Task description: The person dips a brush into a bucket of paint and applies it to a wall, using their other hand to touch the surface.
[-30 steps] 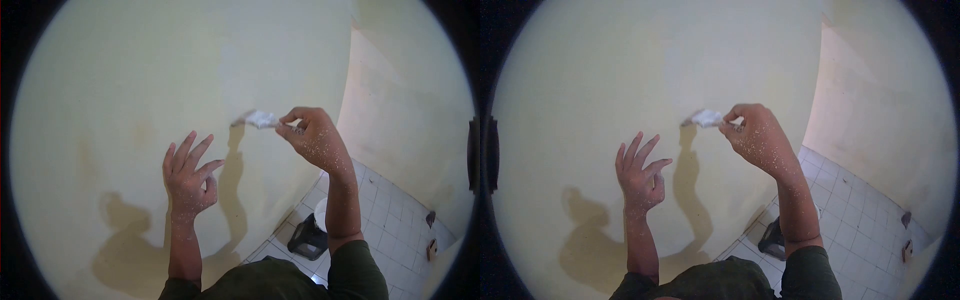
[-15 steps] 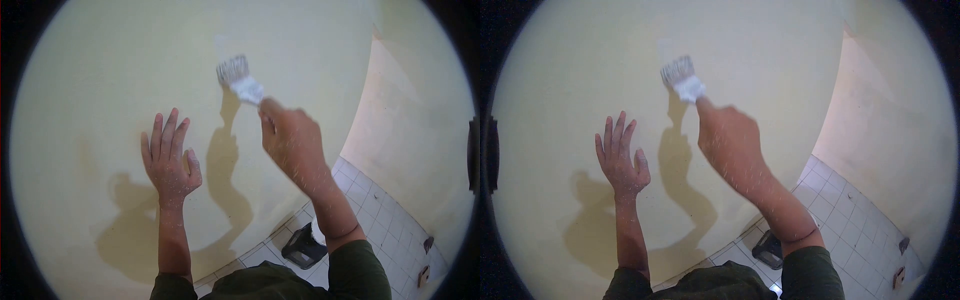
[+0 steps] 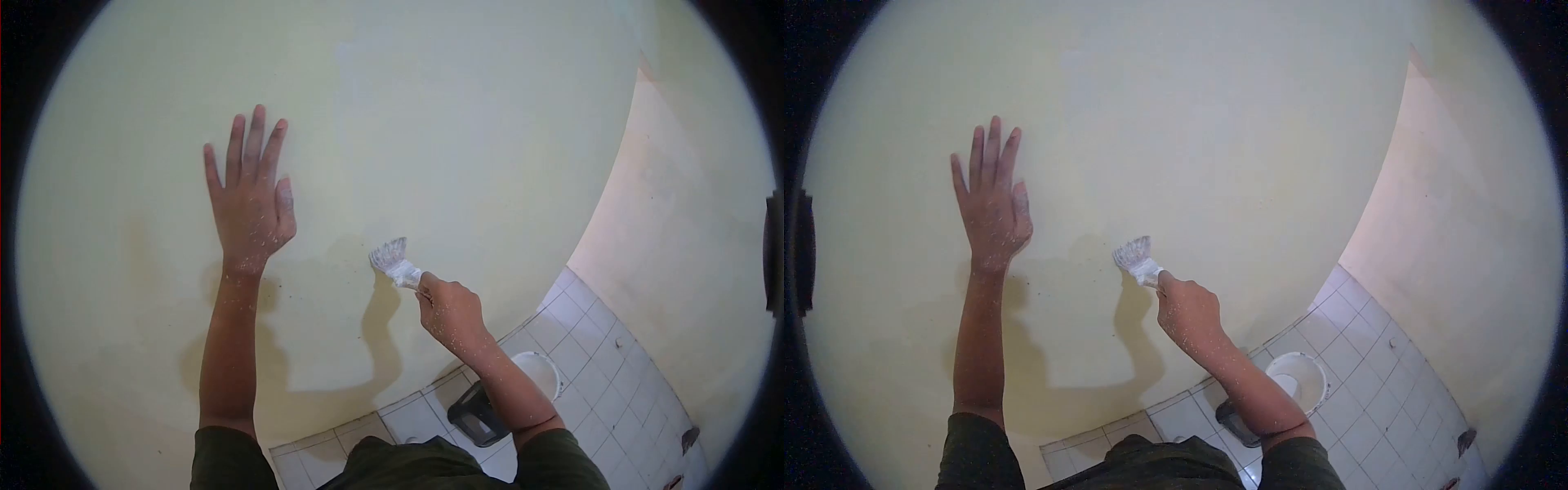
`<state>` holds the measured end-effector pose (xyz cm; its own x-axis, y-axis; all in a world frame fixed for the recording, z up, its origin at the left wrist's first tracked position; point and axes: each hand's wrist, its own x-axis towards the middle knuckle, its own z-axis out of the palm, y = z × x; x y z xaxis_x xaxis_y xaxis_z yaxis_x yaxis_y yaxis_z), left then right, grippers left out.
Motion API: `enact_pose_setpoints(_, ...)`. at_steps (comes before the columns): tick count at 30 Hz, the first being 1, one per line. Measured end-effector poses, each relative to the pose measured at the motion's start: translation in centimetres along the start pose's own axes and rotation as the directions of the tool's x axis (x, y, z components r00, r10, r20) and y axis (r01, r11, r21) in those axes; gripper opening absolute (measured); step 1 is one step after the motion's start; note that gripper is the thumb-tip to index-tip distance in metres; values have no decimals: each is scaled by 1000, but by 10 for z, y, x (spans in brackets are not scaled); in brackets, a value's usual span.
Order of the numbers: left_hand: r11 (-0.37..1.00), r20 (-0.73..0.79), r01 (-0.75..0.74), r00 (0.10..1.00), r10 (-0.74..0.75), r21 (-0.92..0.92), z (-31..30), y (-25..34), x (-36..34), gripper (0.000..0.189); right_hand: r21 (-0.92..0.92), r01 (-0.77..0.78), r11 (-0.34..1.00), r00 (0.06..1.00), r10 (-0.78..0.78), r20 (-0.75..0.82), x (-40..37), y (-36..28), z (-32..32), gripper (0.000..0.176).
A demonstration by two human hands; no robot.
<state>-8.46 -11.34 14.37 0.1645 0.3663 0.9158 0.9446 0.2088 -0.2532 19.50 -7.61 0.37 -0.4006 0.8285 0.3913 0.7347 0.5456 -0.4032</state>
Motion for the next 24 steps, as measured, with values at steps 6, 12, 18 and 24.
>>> enact_pose_setpoints(6, 1000, -35, 27, 999, -26, 11, 7, 0, -11, 67, -19, 9, 1000, 1000, -9, 11, -12, 9, -13, 17)
enact_pose_setpoints(12, 998, -47, -37, 998, 34, -47, 3, -5, -8, 62, -65, 132, 989, 985, -138, -101, 1, -4, -89, 15)
enact_pose_setpoints(18, 979, -43, -129, 991, 123, -161, -15, -34, 6, 60, -105, 260, 960, 892, -281, -354, 19, -71, -176, 11)
enact_pose_setpoints(24, 984, -86, -179, 981, 177, -14, 1, -26, -5, 61, 5, 273, 962, 748, -209, -629, 41, -146, -202, 14)
